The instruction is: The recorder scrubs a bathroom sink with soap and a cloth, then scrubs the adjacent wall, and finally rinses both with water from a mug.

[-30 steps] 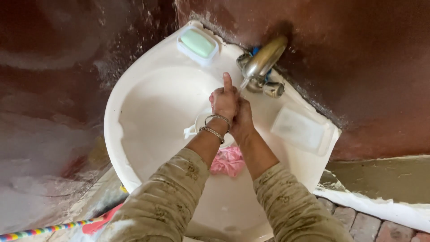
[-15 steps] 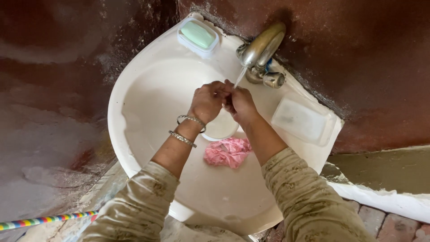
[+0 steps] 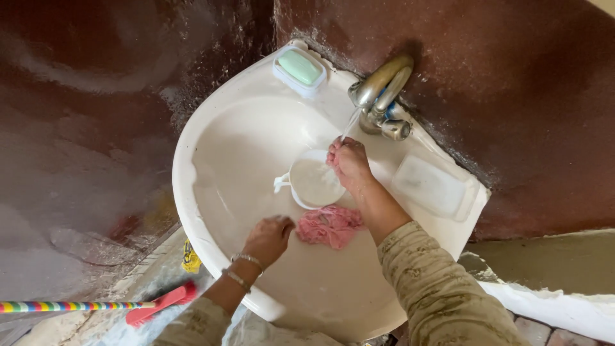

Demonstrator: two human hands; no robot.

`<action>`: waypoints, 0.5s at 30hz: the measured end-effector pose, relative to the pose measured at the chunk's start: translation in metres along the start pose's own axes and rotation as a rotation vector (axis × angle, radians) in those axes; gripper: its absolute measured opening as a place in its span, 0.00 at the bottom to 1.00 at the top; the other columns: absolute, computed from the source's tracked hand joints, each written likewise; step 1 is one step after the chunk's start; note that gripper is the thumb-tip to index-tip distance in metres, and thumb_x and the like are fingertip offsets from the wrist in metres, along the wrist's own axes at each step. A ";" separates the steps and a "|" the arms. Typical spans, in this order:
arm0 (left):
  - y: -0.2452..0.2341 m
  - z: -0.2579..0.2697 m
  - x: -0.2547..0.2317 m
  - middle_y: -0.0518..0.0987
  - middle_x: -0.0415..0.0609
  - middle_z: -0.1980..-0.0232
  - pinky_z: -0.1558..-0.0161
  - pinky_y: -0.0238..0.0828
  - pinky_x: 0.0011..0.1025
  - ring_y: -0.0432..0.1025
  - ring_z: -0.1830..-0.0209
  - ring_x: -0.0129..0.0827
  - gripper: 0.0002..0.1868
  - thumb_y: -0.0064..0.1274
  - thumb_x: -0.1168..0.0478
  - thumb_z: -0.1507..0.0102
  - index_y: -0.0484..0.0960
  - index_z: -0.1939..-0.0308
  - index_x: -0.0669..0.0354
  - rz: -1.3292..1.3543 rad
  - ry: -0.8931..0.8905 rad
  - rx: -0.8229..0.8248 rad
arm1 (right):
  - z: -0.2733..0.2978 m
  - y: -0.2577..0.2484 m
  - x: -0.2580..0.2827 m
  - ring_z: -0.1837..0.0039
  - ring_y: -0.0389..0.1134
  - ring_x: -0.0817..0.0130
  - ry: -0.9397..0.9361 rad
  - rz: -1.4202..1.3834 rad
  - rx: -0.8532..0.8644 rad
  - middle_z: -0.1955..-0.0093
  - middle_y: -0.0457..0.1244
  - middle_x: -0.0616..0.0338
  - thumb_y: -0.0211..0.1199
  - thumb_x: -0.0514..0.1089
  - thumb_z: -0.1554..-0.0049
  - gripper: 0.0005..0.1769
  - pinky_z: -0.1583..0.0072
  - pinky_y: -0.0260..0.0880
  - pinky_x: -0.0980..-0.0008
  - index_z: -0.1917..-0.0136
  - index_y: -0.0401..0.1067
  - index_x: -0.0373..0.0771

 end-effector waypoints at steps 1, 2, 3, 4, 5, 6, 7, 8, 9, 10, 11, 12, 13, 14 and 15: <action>0.004 0.010 0.007 0.83 0.50 0.57 0.52 0.74 0.45 0.76 0.55 0.50 0.08 0.50 0.59 0.35 0.85 0.59 0.53 -0.044 -0.030 0.050 | -0.001 -0.003 0.001 0.64 0.61 0.67 0.004 -0.009 0.008 0.66 0.60 0.60 0.52 0.26 0.53 0.10 0.61 0.64 0.69 0.65 0.66 0.39; 0.008 0.021 0.014 0.82 0.48 0.56 0.51 0.74 0.44 0.76 0.53 0.48 0.07 0.50 0.59 0.35 0.84 0.60 0.51 -0.087 -0.061 0.099 | -0.003 -0.006 0.002 0.63 0.61 0.67 0.008 -0.018 0.015 0.65 0.60 0.59 0.49 0.27 0.51 0.10 0.60 0.64 0.68 0.64 0.65 0.40; 0.007 0.027 0.015 0.82 0.48 0.56 0.51 0.74 0.44 0.76 0.53 0.48 0.07 0.50 0.59 0.35 0.84 0.60 0.51 -0.082 -0.059 0.095 | 0.001 -0.004 0.008 0.63 0.61 0.67 0.004 -0.012 0.017 0.65 0.60 0.59 0.49 0.27 0.51 0.10 0.60 0.64 0.68 0.64 0.65 0.40; 0.005 0.034 0.016 0.82 0.47 0.56 0.51 0.74 0.43 0.77 0.54 0.47 0.07 0.50 0.59 0.35 0.84 0.59 0.51 -0.089 -0.092 0.124 | 0.005 -0.003 0.013 0.62 0.63 0.66 0.053 0.005 -0.007 0.65 0.61 0.60 0.49 0.25 0.54 0.11 0.57 0.68 0.67 0.64 0.65 0.40; 0.003 0.042 0.018 0.82 0.46 0.55 0.52 0.75 0.42 0.77 0.54 0.46 0.08 0.49 0.59 0.35 0.84 0.59 0.50 -0.098 -0.131 0.148 | 0.007 0.002 0.017 0.60 0.66 0.65 0.103 0.023 -0.024 0.64 0.62 0.60 0.48 0.24 0.57 0.13 0.54 0.73 0.66 0.65 0.65 0.40; 0.001 0.042 0.018 0.82 0.46 0.55 0.52 0.75 0.42 0.77 0.54 0.46 0.08 0.49 0.59 0.35 0.84 0.59 0.50 -0.095 -0.134 0.139 | 0.010 0.004 0.023 0.60 0.66 0.65 0.102 0.029 -0.016 0.64 0.62 0.60 0.48 0.24 0.57 0.13 0.54 0.73 0.66 0.65 0.65 0.40; -0.001 0.049 0.017 0.82 0.46 0.55 0.52 0.75 0.42 0.77 0.54 0.47 0.07 0.49 0.59 0.36 0.84 0.58 0.51 -0.087 -0.083 0.105 | 0.016 0.006 0.024 0.59 0.67 0.65 0.135 0.044 -0.051 0.63 0.64 0.59 0.49 0.28 0.53 0.10 0.53 0.73 0.67 0.65 0.67 0.39; -0.004 0.055 0.017 0.83 0.45 0.55 0.53 0.76 0.41 0.77 0.55 0.47 0.07 0.50 0.60 0.36 0.83 0.58 0.51 -0.080 -0.032 0.071 | 0.022 0.009 0.025 0.58 0.68 0.65 0.168 0.059 -0.086 0.62 0.65 0.58 0.50 0.31 0.50 0.08 0.53 0.73 0.67 0.64 0.69 0.38; -0.004 0.058 0.018 0.83 0.45 0.55 0.53 0.76 0.41 0.77 0.55 0.47 0.07 0.50 0.60 0.36 0.83 0.58 0.51 -0.078 -0.036 0.062 | 0.016 0.008 0.025 0.58 0.68 0.65 0.167 0.065 -0.078 0.62 0.65 0.58 0.50 0.31 0.50 0.08 0.53 0.73 0.67 0.64 0.69 0.38; -0.005 0.060 0.018 0.82 0.45 0.54 0.53 0.76 0.42 0.77 0.55 0.47 0.07 0.49 0.60 0.35 0.83 0.57 0.51 -0.090 -0.016 0.060 | 0.009 0.007 0.027 0.58 0.68 0.65 0.122 0.033 -0.038 0.62 0.65 0.57 0.50 0.30 0.50 0.08 0.53 0.73 0.67 0.64 0.68 0.38; -0.003 0.063 0.015 0.82 0.46 0.53 0.54 0.75 0.43 0.77 0.55 0.48 0.07 0.49 0.59 0.35 0.82 0.57 0.51 -0.098 0.006 0.062 | 0.006 0.003 0.030 0.57 0.67 0.65 0.077 0.004 -0.004 0.61 0.64 0.56 0.50 0.29 0.51 0.08 0.52 0.73 0.67 0.64 0.67 0.38; -0.004 0.062 0.009 0.82 0.46 0.53 0.54 0.75 0.43 0.77 0.55 0.48 0.07 0.49 0.59 0.35 0.82 0.57 0.51 -0.091 0.004 0.056 | 0.006 0.005 0.035 0.57 0.67 0.65 0.077 0.013 0.000 0.61 0.64 0.56 0.50 0.29 0.51 0.08 0.52 0.73 0.67 0.64 0.67 0.38; -0.007 0.067 0.004 0.81 0.46 0.54 0.55 0.75 0.44 0.76 0.56 0.48 0.07 0.50 0.60 0.36 0.82 0.57 0.51 -0.116 0.043 0.064 | 0.009 0.009 0.035 0.59 0.66 0.63 0.075 -0.016 -0.058 0.62 0.64 0.55 0.49 0.33 0.46 0.08 0.55 0.72 0.66 0.63 0.68 0.39; -0.010 0.071 -0.001 0.81 0.46 0.55 0.57 0.75 0.46 0.76 0.56 0.49 0.07 0.50 0.60 0.37 0.81 0.57 0.52 -0.141 0.081 0.072 | 0.011 0.013 0.035 0.61 0.65 0.62 0.073 -0.045 -0.116 0.63 0.64 0.53 0.47 0.37 0.42 0.11 0.58 0.70 0.65 0.63 0.69 0.41; -0.009 0.073 0.003 0.81 0.46 0.55 0.57 0.75 0.46 0.76 0.56 0.49 0.07 0.50 0.60 0.37 0.81 0.57 0.52 -0.142 0.078 0.061 | 0.011 0.016 0.039 0.61 0.65 0.62 0.071 -0.041 -0.106 0.63 0.64 0.53 0.47 0.37 0.42 0.11 0.58 0.70 0.65 0.63 0.69 0.41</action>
Point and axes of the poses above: each hand's wrist, its own z-axis away from the middle knuckle, its own y-axis out of the palm, x = y × z, the point moved 1 cm from there along -z, towards the middle knuckle
